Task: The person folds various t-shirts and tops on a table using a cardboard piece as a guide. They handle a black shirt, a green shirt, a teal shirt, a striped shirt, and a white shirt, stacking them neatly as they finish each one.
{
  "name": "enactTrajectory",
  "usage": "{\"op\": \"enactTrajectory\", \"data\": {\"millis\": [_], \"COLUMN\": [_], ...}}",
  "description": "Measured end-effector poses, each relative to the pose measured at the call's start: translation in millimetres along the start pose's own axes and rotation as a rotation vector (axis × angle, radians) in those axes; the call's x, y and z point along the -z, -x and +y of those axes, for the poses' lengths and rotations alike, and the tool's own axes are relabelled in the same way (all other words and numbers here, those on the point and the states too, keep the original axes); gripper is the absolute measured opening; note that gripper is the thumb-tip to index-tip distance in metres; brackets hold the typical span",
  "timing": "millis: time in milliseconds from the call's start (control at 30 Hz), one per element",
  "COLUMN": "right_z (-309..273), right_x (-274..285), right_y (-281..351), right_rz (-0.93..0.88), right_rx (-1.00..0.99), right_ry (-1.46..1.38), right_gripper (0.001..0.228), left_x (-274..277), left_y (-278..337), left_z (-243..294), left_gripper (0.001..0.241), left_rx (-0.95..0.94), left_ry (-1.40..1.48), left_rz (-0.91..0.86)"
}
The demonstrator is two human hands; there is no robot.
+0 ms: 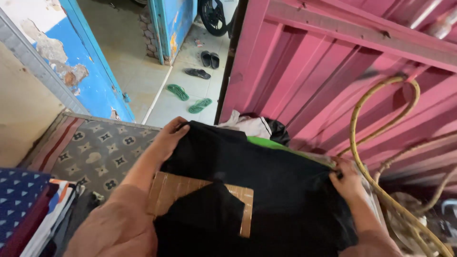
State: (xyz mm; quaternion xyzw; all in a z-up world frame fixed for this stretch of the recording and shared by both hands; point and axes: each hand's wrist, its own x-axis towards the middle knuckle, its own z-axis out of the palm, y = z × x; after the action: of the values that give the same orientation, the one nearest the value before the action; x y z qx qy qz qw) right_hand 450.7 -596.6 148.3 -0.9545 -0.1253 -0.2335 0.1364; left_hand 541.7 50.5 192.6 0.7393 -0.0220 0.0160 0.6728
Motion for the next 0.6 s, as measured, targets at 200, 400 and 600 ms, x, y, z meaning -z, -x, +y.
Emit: {"op": "enactTrajectory", "data": {"millis": [200, 400, 600], "right_z": [-29, -78, -83], "right_x": [85, 95, 111], "right_y": [122, 218, 219], "right_rz": [-0.058, -0.344, -0.32], "right_rx": [0.121, 0.189, 0.006], "right_ry": [0.141, 0.279, 0.227], "right_gripper": [0.032, 0.045, 0.032], "left_x": [66, 49, 13], "left_y": [135, 214, 222], "left_z": [-5, -17, 42], "left_gripper": [0.007, 0.02, 0.032], "left_rx": [0.03, 0.121, 0.145], "left_ry": [-0.005, -0.389, -0.623], "left_rz": [-0.493, -0.826, -0.679]}}
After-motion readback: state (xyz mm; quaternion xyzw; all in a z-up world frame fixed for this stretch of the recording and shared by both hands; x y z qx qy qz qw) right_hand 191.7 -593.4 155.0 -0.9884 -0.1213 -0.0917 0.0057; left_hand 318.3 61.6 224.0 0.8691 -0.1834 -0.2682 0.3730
